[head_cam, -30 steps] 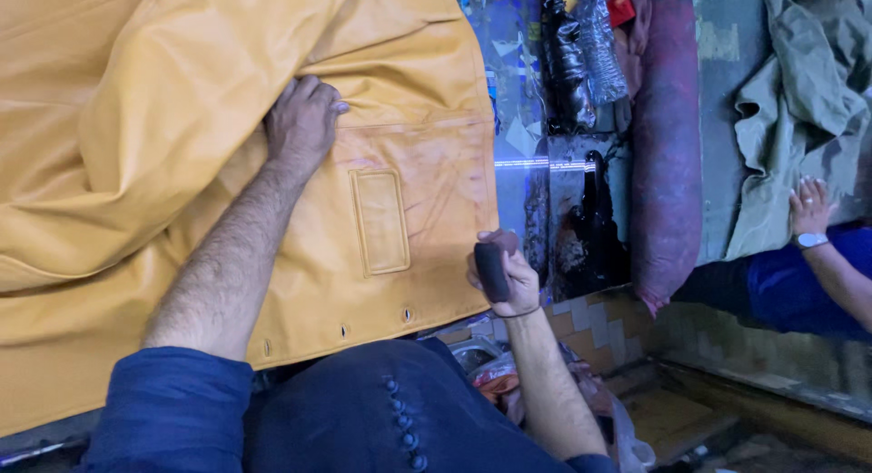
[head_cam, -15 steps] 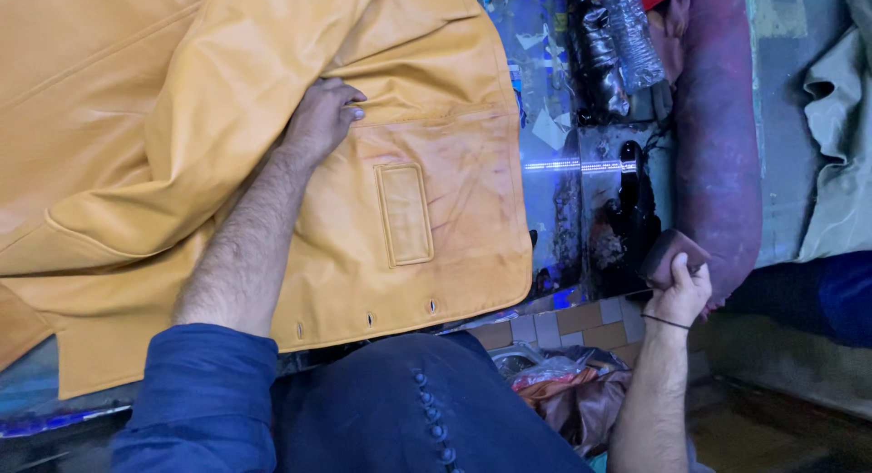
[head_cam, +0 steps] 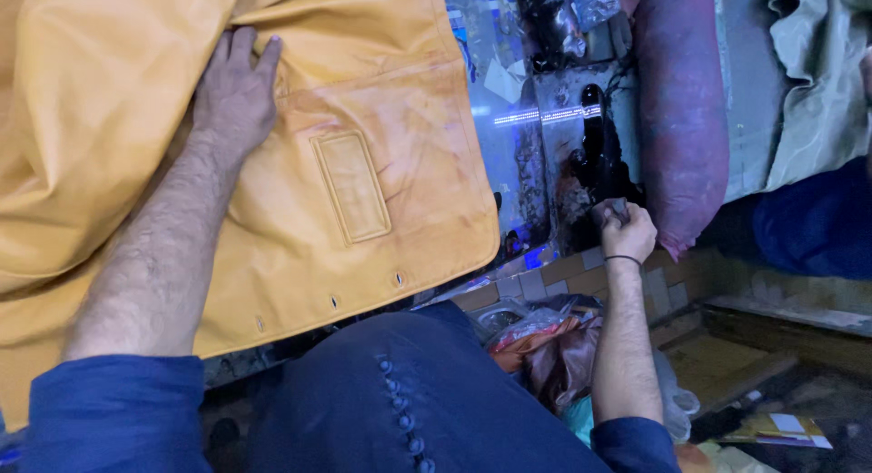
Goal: The person sands the surface of a leather jacket laid on a work table, using a small sanding block held in the right hand while the left hand holds the jacket flat. They work over the brown inner lining and edges first, then flip and reposition the jacket to sand the yellow outer leather, including around a pocket flap, repeatedly rubbing the block across the surface.
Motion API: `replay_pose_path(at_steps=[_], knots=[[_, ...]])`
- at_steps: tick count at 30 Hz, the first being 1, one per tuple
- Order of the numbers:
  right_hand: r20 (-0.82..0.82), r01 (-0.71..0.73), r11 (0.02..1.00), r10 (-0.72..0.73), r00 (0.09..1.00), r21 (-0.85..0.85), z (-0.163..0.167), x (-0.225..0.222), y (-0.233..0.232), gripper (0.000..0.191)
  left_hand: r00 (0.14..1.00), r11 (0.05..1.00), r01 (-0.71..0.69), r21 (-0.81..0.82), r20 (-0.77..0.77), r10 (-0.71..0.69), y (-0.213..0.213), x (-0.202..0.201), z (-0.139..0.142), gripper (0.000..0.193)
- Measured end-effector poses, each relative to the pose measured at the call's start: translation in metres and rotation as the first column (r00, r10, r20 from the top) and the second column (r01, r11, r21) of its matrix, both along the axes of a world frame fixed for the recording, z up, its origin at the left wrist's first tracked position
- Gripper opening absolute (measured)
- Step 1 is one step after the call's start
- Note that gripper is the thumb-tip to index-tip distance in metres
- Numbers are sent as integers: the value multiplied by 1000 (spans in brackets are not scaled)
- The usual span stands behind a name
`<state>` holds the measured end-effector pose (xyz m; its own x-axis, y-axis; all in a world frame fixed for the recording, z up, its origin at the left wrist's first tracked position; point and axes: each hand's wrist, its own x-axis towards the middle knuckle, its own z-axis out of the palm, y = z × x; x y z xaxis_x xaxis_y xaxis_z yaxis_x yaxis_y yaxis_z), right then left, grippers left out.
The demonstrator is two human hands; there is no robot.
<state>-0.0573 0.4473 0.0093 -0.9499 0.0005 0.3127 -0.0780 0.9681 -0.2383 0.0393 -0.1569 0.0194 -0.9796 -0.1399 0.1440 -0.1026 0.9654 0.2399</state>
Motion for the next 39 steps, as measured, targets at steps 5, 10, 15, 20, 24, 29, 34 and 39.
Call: replay_pose_path(at_steps=[5,10,15,20,24,29,34,39], knots=[[-120,-242,967,250,961,74,5,16,-7,23,996,999,-39,10,-86,39,12,-2,-13,73],[-293,-142,988,118,949,-61,-4,27,-3,27,973,999,10,-54,-229,-22,53,18,-34,59],[-428,-169,981,115,896,-91,-28,35,-13,21,953,939,293,177,-137,-272,121,118,-40,39],[-232,-193,972,159,960,-135,-27,52,-31,23,936,946,319,52,-170,-307,123,167,-41,46],[-141,-259,604,236,962,-753,-21,101,-80,17,943,960,272,75,-222,-249,117,170,-46,45],[157,-113,439,533,831,-891,-28,169,-172,41,984,949,124,288,-162,-79,120,162,-52,45],[-1,-515,673,607,794,-531,-7,172,-234,45,981,816,-148,558,-19,191,121,116,-42,53],[-8,-636,602,723,691,-484,27,135,-268,36,934,733,-341,589,123,336,101,67,-32,59]])
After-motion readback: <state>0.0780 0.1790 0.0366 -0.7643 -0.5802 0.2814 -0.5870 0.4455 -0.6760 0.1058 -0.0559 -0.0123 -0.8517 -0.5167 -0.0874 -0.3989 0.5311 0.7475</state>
